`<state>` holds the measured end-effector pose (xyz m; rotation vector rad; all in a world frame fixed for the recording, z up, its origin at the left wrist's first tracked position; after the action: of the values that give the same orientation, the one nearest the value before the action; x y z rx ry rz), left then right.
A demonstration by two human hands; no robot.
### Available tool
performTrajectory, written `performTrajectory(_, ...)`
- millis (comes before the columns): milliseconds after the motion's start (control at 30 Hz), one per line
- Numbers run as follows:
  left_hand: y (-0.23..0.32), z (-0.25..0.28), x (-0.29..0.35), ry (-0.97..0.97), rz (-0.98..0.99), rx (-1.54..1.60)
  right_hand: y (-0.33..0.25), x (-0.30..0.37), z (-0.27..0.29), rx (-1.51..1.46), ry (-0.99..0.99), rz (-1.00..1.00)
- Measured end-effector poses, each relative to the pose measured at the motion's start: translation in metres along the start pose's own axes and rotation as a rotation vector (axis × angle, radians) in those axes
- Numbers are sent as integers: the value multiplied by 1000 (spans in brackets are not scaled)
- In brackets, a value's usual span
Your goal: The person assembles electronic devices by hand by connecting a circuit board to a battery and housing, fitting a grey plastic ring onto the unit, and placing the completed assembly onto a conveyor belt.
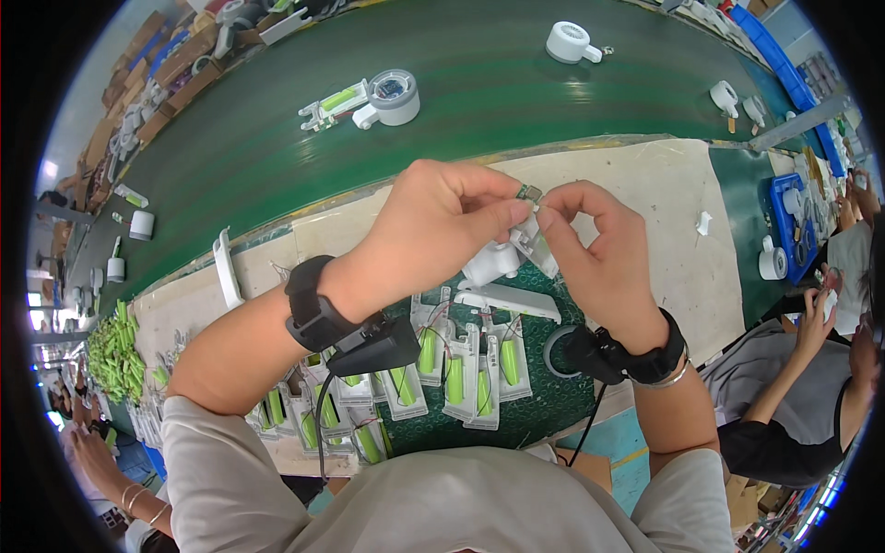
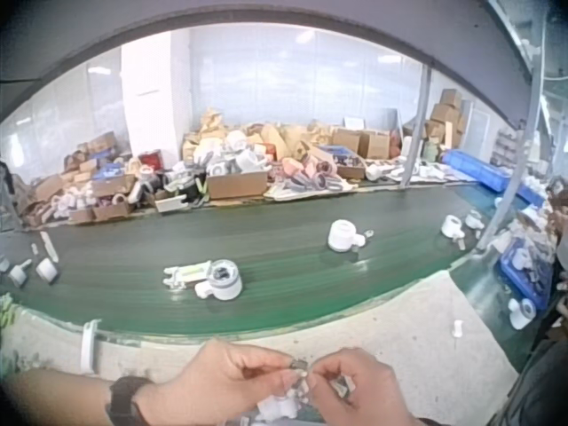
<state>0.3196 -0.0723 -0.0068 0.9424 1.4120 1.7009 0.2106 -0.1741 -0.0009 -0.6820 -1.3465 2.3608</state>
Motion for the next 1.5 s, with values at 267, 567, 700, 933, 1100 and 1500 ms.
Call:
performTrajectory(267,16,-10,10,244,-379,-585,0,20,-9,-47,225,-71)
performTrajectory(567,20,-8,17,177,-424,-535,-7,25,-17,-309,134,-179)
performTrajectory(700,12,6,7,40,-242,-273,-5,6,1,-257,-23,-111)
performTrajectory(933,14,8,0,-352,25,362,-15,-3,9,-116,-4,132)
performTrajectory(1100,35,11,8,-280,-104,522,-18,25,42,-158,247,153)
performTrajectory(1500,87,12,62,-291,-361,637,-42,63,-23,-1487,-440,-575)
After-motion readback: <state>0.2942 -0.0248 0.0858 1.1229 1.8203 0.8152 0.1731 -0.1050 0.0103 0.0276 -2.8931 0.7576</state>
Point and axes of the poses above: each hand's wrist, its own x-axis away from the middle knuckle, its own z-axis out of the back of the hand, y = z × x, the point moved 4 cm from there along -x, towards the middle knuckle
